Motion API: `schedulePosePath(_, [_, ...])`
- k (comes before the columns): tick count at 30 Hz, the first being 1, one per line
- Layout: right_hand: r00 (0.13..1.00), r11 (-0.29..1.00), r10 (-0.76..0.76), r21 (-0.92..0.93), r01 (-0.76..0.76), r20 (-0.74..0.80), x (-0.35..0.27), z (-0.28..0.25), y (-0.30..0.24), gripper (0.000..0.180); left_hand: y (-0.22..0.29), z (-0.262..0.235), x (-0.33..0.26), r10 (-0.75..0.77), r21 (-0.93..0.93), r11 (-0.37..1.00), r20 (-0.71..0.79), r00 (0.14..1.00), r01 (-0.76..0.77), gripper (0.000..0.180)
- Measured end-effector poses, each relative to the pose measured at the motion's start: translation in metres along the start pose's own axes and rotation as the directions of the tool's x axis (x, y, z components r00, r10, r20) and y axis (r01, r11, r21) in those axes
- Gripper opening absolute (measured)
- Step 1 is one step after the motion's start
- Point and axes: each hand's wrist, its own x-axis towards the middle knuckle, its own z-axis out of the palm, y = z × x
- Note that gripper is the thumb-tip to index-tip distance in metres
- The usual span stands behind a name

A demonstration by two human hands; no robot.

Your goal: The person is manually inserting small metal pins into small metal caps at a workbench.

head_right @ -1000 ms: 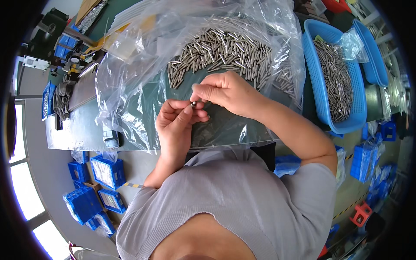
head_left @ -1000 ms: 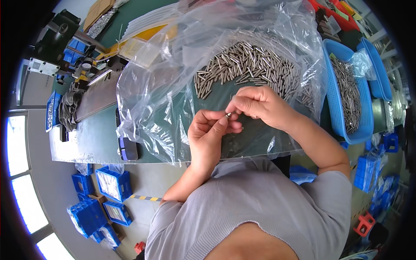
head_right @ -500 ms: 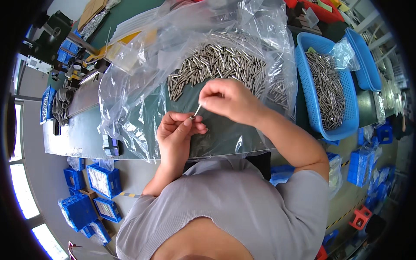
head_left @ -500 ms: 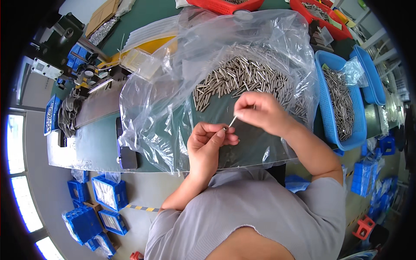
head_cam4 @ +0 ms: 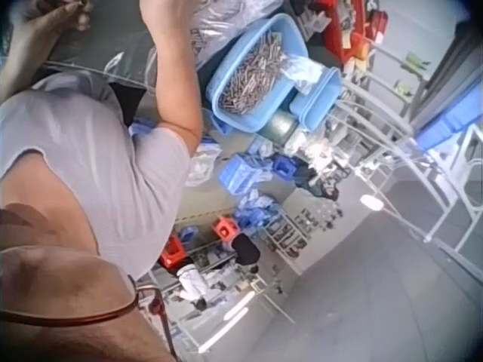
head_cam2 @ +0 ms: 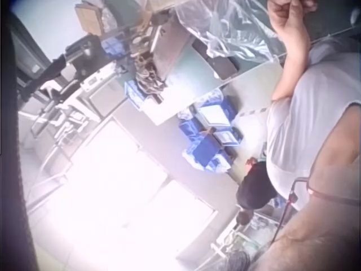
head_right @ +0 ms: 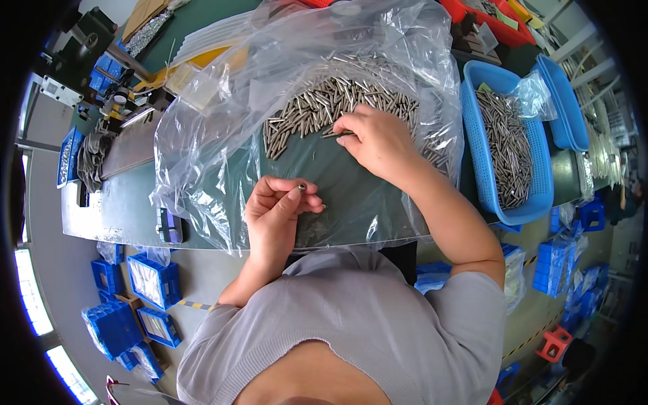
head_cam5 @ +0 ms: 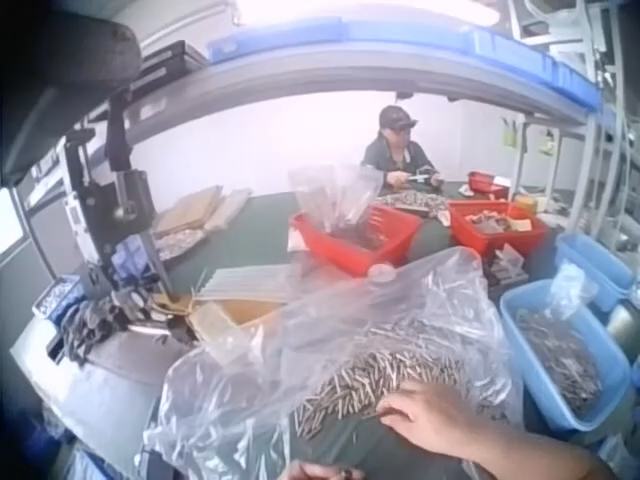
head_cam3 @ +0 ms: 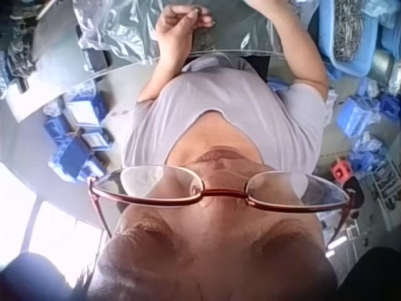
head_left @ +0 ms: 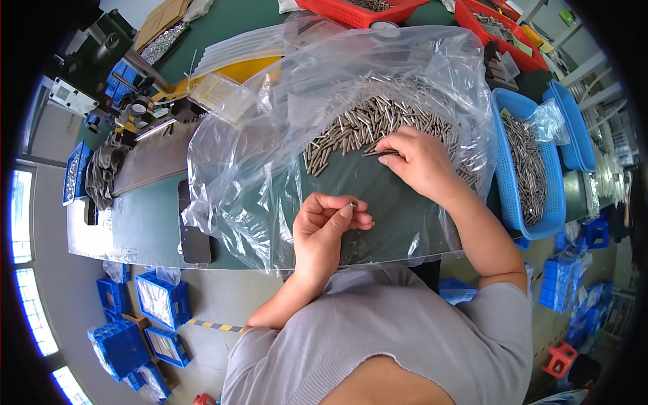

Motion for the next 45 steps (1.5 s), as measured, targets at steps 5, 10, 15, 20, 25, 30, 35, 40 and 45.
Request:
schedulePosePath(5, [0.998,0.995,-0.052,-0.079,0.054,0.027,-0.001,0.004,-0.003,0.011,-0.001,0.000,-0.001,-0.001,0.012,1.000,-0.019,1.000,0.001,0.005])
schedulePosePath(10, [0.979,0.829,0.055,0.537,-0.155,0.197,-0.002,-0.010,-0.022,0.008,0.002,0.002,0.000,0.000,0.053,0.999,-0.038,0.999,0.002,0.006])
schedulePosePath(15, [0.975,0.836,-0.038,0.542,-0.089,0.220,-0.005,-0.014,-0.035,0.010,0.003,0.004,0.002,-0.038,0.063,0.997,-0.051,0.998,0.041,0.006])
schedulePosePath(20, [0.980,0.847,-0.055,0.530,-0.055,0.190,-0.007,-0.011,-0.038,0.010,0.002,0.004,0.001,-0.031,0.064,0.997,-0.040,0.999,0.033,0.007])
schedulePosePath(25, [0.978,0.824,-0.047,0.561,-0.076,0.202,-0.008,-0.010,-0.039,0.010,0.003,0.004,0.000,-0.033,0.067,0.997,-0.036,0.999,0.036,0.007])
schedulePosePath(30, [0.976,0.847,-0.159,0.529,0.058,0.148,-0.008,-0.002,-0.035,0.009,0.002,0.003,0.000,-0.037,0.066,0.997,-0.037,0.999,0.039,0.007])
schedulePosePath(35, [0.892,0.633,0.015,0.686,-0.358,0.452,-0.005,0.006,-0.036,0.009,-0.001,0.002,0.002,-0.010,0.095,0.995,-0.032,0.999,0.013,0.007])
schedulePosePath(40, [0.899,0.563,0.020,0.738,-0.373,0.438,-0.009,0.008,-0.042,0.008,0.001,0.003,0.002,-0.008,0.093,0.996,-0.043,0.999,0.012,0.007])
schedulePosePath(45, [0.959,0.621,0.063,0.741,-0.255,0.277,-0.006,0.005,-0.032,0.009,0.001,0.003,-0.001,-0.033,0.046,0.998,-0.060,0.998,0.036,0.006])
